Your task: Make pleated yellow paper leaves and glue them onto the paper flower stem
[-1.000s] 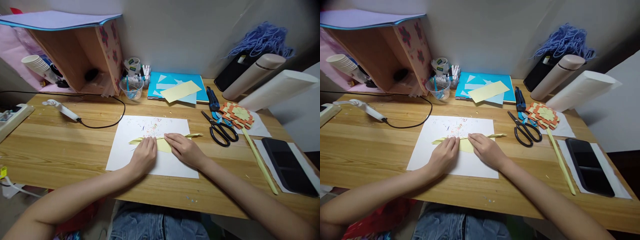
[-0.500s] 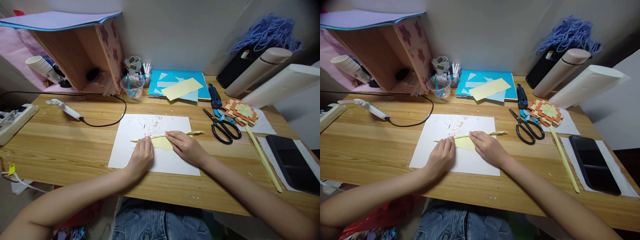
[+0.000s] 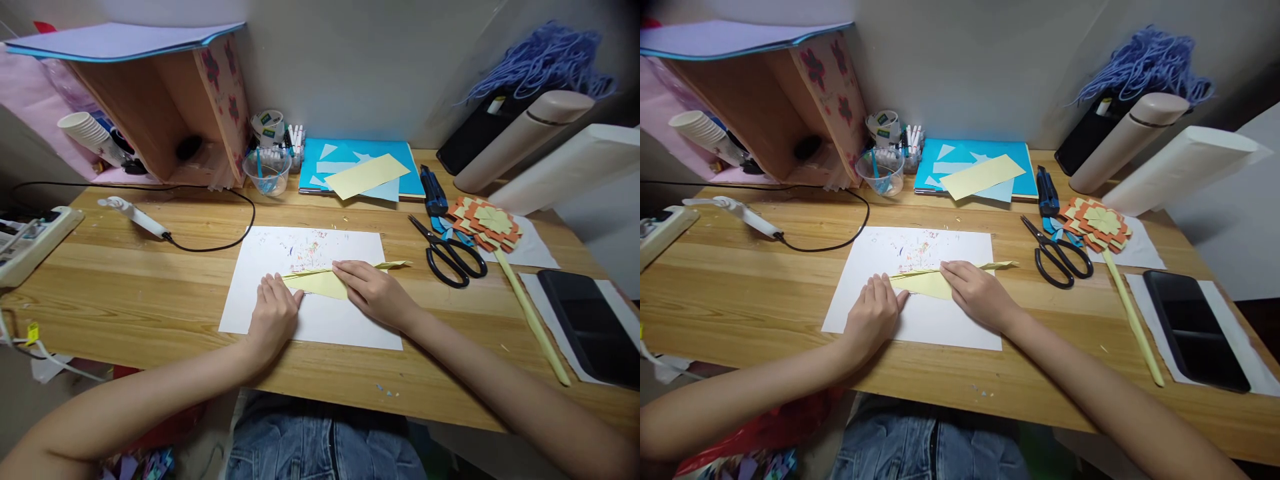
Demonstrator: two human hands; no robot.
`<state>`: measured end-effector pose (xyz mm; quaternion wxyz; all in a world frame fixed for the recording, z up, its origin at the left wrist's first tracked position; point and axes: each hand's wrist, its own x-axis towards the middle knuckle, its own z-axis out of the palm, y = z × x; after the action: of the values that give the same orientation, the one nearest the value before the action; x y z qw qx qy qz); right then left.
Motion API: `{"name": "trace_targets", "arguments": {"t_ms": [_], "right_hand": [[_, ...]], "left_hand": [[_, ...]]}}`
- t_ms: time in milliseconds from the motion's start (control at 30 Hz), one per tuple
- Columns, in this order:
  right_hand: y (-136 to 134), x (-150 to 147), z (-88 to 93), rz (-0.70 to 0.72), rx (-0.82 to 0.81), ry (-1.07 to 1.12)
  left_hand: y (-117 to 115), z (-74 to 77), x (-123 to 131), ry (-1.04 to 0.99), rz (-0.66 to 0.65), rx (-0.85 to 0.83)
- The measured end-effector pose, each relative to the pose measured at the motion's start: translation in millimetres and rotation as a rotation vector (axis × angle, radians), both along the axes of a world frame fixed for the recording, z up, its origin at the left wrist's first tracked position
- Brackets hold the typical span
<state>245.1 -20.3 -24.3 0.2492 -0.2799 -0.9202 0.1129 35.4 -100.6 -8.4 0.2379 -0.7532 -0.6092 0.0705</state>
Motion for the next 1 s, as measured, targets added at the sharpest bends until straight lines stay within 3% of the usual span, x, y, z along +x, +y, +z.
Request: {"name": "trace_targets", "arguments": {"t_ms": [133, 300, 367, 433, 533, 667, 900, 1000], "right_hand": [[-0.2, -0.5, 1.0, 0.005, 0.002, 0.007], [1.9, -1.2, 4.0, -0.004, -0.043, 0.028], [5.7, -2.9, 6.5, -0.021, -0.080, 0.063], [11.4, -5.9, 10.3, -0.050, -0.115, 0.095], [20.6, -11.5, 18.1, -0.102, -0.173, 0.073], [25.2, -15.5, 26.2, -0.119, -0.224, 0.015], [18.9, -12.1, 24.0, -0.096, -0.168, 0.023], [18.4, -11.7, 24.6, -0.074, -0.152, 0.053]], "left_hand": [[-1.4, 2.9, -7.5, 0.022, 0.069, 0.025], [17.5, 36.5, -20.4, -0.119, 0.129, -0.055], [35.1, 49.9, -20.4, -0.206, 0.104, -0.089], [55.2, 54.9, -15.5, -0.347, -0.026, -0.190], [80.7, 46.4, -2.2, -0.620, -0.184, -0.384], [96.1, 30.4, 11.8, -0.839, -0.172, -0.529], [104.0, 32.2, 11.6, -0.927, -0.185, -0.713], [105.5, 35.1, 10.9, -0.911, -0.178, -0.703]]}}
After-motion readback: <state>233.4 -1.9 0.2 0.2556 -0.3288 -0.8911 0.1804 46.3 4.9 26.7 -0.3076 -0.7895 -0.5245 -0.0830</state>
